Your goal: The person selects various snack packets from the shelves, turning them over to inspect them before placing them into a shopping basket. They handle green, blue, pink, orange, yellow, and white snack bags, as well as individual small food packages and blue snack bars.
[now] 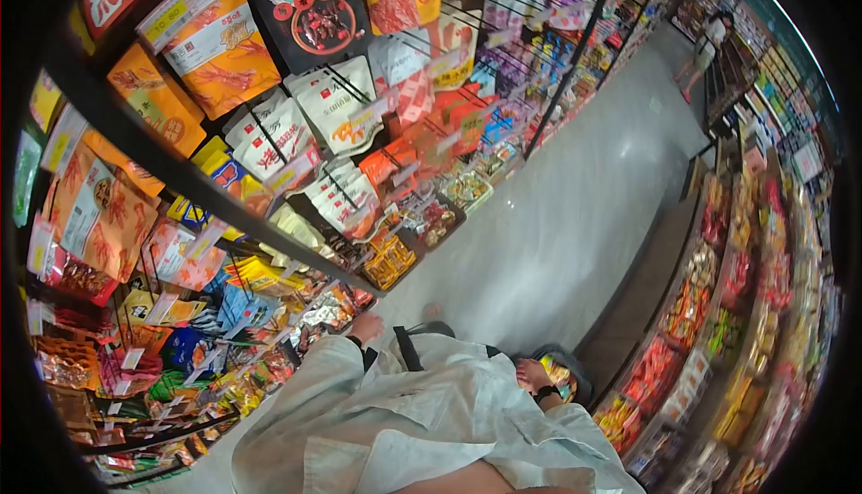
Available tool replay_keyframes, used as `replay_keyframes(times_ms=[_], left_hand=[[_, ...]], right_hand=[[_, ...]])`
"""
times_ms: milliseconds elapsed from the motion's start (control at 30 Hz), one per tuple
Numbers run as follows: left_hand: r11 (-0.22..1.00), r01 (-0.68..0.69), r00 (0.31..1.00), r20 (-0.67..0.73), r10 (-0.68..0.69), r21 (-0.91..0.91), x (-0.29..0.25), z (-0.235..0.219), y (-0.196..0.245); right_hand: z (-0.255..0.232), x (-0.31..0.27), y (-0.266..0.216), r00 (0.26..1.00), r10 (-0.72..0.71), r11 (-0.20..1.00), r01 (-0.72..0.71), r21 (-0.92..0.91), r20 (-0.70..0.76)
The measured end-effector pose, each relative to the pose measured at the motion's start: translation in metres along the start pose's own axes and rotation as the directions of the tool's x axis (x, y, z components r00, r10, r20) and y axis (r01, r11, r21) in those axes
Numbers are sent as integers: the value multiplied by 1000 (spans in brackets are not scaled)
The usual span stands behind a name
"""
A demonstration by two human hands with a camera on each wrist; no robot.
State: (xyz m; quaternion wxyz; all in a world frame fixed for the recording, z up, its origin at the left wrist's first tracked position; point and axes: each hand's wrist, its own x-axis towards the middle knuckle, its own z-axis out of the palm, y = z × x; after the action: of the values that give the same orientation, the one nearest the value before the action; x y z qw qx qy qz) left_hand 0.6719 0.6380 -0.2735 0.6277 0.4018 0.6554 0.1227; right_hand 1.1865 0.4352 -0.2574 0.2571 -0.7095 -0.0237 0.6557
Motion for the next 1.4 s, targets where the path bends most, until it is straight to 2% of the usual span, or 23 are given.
replay_keyframes(times_ms=[33, 100, 133, 267, 367, 500, 567, 600, 633, 700, 733, 767, 800, 900, 1000, 1033, 1133, 1167, 1200, 1267, 1300, 1367, 1400], left_hand=[[987, -155, 987, 40, 153, 52, 16, -3, 17], [942, -328, 945, 43, 326, 74, 29, 0, 74], [924, -381, 925, 9, 380, 23, 19, 5, 111], [836, -545, 838, -69, 541, -59, -23, 8, 258], [796, -605, 782, -175, 599, 18, -32, 5, 328], [746, -664, 691, -336, 640, 53, -5, -5, 388], [745, -665, 640, -473, 605, 54, 9, -5, 421], [750, -659, 613, -536, 581, 58, 13, -6, 436], [756, -653, 616, -543, 570, 52, 21, -10, 446], [768, -634, 571, -616, 543, 90, 24, -9, 476], [774, -624, 544, -653, 527, 105, 24, -7, 493], [812, -582, 599, -655, 460, 38, 22, -6, 511], [805, -592, 591, -656, 468, 40, 30, -2, 514], [787, -616, 567, -670, 479, 41, 69, 3, 498], [836, -541, 555, -708, 436, 92, 59, 14, 520], [811, -578, 487, -759, 432, 91, 59, 20, 523], [900, -436, 630, -720, 292, -17, 66, 20, 499], [892, -439, 585, -718, 377, 110, 59, 23, 503], [909, -412, 626, -705, 334, 64, 52, 27, 508], [932, -360, 699, -671, 248, -31, 11, 42, 556], [907, -409, 735, -626, 261, -102, 3, 46, 561], [837, -489, 789, -534, 305, -244, -10, 51, 560], [822, -514, 784, -523, 335, -244, -13, 55, 555]], right_hand=[[0, 5, -27, 999, -44, 997, 43, -62, -27], [13, 8, -86, 991, -116, 978, 104, -181, -59], [25, 12, -117, 985, -159, 962, 140, -234, -64], [64, 36, -246, 911, -409, 886, 410, -216, 50], [110, 22, -358, 781, -574, 753, 622, -215, 248], [179, 32, -492, 527, -667, 568, 817, -100, 527], [214, 33, -552, 436, -652, 489, 867, -96, 620], [233, 31, -577, 380, -651, 488, 873, -20, 657], [253, 29, -600, 320, -652, 490, 870, 60, 688], [287, 13, -642, 237, -647, 418, 905, 76, 725], [305, 9, -656, 189, -679, 369, 923, 107, 709], [321, 6, -667, 142, -706, 320, 938, 134, 694], [333, 8, -676, 93, -731, 271, 949, 162, 676], [361, 33, -687, 129, -686, 298, 947, 115, 716], [363, 31, -691, 128, -630, 289, 954, 77, 766], [360, 33, -690, 130, -615, 288, 955, 68, 778], [345, 41, -679, 144, -585, 284, 958, 35, 798], [335, 24, -679, 161, -568, 342, 938, 54, 807], [326, 7, -683, 188, -511, 424, 904, 55, 839], [309, -26, -690, 221, -386, 570, 821, 43, 895], [305, -19, -682, 136, -435, 483, 869, 104, 890], [293, -33, -673, 130, -454, 576, 798, 179, 881], [287, -43, -669, 126, -466, 616, 756, 219, 876]])
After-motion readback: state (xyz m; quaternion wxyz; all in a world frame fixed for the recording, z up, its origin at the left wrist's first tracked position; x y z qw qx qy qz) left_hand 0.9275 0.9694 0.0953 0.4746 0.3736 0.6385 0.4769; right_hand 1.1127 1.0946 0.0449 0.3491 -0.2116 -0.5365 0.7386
